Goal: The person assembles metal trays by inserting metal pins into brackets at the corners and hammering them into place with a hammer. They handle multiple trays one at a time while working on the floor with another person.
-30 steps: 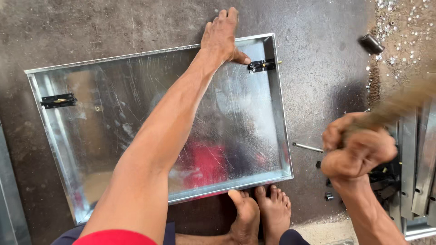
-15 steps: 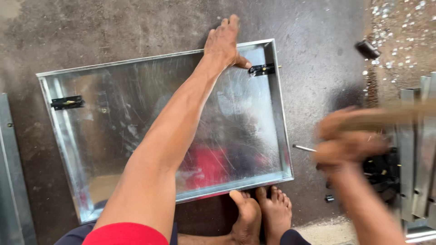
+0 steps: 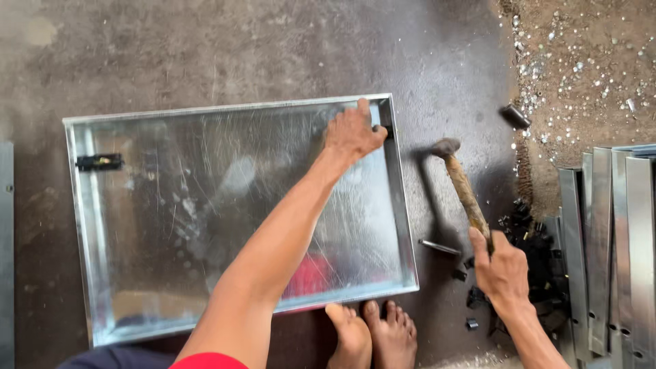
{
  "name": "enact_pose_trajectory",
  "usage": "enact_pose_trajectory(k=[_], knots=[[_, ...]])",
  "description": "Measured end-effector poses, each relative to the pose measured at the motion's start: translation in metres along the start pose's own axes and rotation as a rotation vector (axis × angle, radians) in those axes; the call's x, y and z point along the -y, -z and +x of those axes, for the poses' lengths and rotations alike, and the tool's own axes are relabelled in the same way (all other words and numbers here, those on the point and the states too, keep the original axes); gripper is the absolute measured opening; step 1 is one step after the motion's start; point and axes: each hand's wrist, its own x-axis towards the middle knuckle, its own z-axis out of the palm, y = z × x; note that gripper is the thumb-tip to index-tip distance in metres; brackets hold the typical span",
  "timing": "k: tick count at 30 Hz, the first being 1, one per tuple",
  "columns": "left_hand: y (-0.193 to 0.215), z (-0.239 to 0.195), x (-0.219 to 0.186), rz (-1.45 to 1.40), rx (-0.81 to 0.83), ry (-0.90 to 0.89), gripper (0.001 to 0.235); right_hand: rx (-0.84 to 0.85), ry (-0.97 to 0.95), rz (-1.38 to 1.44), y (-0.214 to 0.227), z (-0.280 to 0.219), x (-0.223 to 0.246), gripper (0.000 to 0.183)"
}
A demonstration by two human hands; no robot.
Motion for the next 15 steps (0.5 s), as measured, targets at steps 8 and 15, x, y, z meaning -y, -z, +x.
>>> enact_pose_trajectory(k=[8,15], knots=[[0.025,-0.156,0.002,-0.414,-0.357,0.039,0.043,0.274,0.619,0.462,-0.009,-0.072,0.088,0.018],[0.058,-0.413,0.023,-1.790,0.271,0.715,0.032,0.565,0.572,0.460,0.035,-0.100,0.127,0.029]])
